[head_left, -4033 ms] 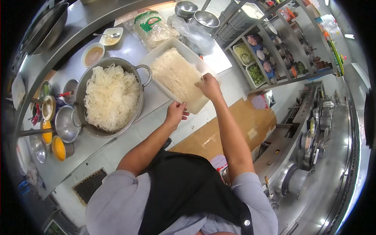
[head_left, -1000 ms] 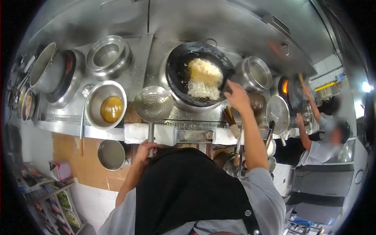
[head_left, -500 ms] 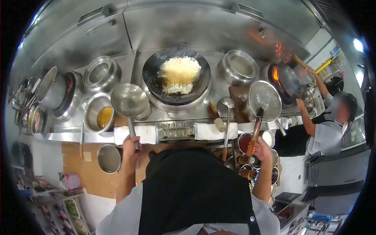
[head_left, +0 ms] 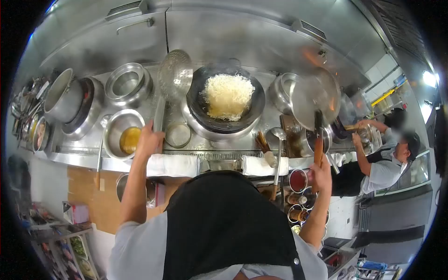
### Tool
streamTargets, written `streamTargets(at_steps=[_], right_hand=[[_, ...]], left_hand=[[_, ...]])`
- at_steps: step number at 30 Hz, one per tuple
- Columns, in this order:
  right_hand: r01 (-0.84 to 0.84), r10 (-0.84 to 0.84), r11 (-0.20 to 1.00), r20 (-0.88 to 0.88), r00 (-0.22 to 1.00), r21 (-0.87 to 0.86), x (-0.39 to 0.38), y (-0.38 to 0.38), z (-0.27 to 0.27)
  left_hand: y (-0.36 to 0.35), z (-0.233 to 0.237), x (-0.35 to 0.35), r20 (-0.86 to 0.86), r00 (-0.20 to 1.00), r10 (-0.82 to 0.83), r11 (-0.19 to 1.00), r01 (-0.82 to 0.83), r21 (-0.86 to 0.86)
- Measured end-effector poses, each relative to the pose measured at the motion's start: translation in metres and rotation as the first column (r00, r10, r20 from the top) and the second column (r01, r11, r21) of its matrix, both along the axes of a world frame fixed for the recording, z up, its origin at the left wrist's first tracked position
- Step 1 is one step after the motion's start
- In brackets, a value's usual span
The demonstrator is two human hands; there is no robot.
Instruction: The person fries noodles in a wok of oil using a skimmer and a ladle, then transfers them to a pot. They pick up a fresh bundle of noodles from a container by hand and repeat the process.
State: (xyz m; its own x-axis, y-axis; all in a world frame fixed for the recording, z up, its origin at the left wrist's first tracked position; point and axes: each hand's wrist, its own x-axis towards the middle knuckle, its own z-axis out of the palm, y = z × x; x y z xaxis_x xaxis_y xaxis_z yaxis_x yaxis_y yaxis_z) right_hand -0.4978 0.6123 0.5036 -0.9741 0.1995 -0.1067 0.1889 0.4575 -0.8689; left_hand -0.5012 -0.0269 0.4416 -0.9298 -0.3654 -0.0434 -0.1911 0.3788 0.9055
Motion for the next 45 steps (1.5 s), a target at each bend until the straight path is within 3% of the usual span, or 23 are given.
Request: streamTargets(at_steps=[1, 2, 4, 5, 9, 13, 18, 21, 24, 27, 30, 37, 41, 45], right_hand=[[-0.041, 0.037, 0.985, 0.021, 0.999, 0.17, -0.009, -0.011, 0.013], [-0.124, 0.165, 0.936, -0.099, 0.981, 0.328, -0.019, -0.025, 0.019], [-0.202, 0.45, 0.74, -0.25, 0.857, 0.641, -0.045, -0.053, 0.035], [-0.225, 0.478, 0.658, -0.169, 0.862, 0.719, -0.056, -0.07, 0.044], [-0.322, 0.448, 0.343, 0.148, 0.882, 0.882, -0.093, -0.151, 0.051], [-0.366, 0.365, 0.121, 0.302, 0.881, 0.923, -0.114, -0.199, 0.037], [-0.252, 0.349, 0.239, 0.159, 0.923, 0.938, -0.09, -0.199, 0.076], [-0.227, 0.31, 0.186, 0.162, 0.937, 0.956, -0.089, -0.19, 0.078], [-0.265, 0.37, 0.107, 0.209, 0.905, 0.958, -0.11, -0.184, 0.047], [-0.202, 0.436, 0.041, 0.164, 0.885, 0.979, -0.129, -0.174, 0.031], [-0.119, 0.475, 0.025, 0.093, 0.875, 0.993, -0.138, -0.172, 0.03], [-0.007, 0.545, 0.126, -0.063, 0.836, 0.992, -0.168, -0.178, 0.025], [-0.005, 0.495, 0.208, -0.101, 0.863, 0.978, -0.156, -0.178, 0.038], [-0.016, 0.318, 0.308, -0.088, 0.944, 0.951, -0.12, -0.171, 0.048]], left_hand=[[-0.008, 0.002, -0.019, 0.023, 0.999, -0.027, 1.0, 0.027, -0.004], [-0.013, 0.005, -0.04, 0.045, 0.997, -0.056, 0.998, 0.057, -0.01], [-0.03, -0.003, -0.089, 0.069, 0.991, -0.118, 0.987, 0.124, -0.103], [-0.039, -0.023, -0.122, 0.073, 0.986, -0.148, 0.968, 0.16, -0.191], [-0.04, -0.038, -0.201, 0.018, 0.975, -0.222, 0.86, 0.205, -0.467], [-0.041, -0.032, -0.241, 0.07, 0.954, -0.291, 0.814, 0.286, -0.506], [-0.05, -0.055, -0.271, 0.081, 0.934, -0.347, 0.748, 0.327, -0.577], [-0.053, -0.056, -0.281, 0.137, 0.919, -0.37, 0.757, 0.383, -0.529], [-0.053, -0.061, -0.286, -0.034, 0.9, -0.436, 0.734, 0.333, -0.592], [-0.062, -0.043, -0.288, 0.326, 0.766, -0.554, 0.779, 0.615, -0.122], [-0.072, -0.038, -0.268, 0.369, 0.736, -0.567, 0.777, 0.627, -0.057], [-0.086, 0.021, -0.202, 0.239, 0.806, -0.541, 0.834, 0.551, 0.032], [-0.078, 0.048, -0.177, 0.212, 0.845, -0.491, 0.863, 0.505, -0.013], [-0.076, 0.039, -0.168, 0.183, 0.871, -0.456, 0.881, 0.471, -0.045]])
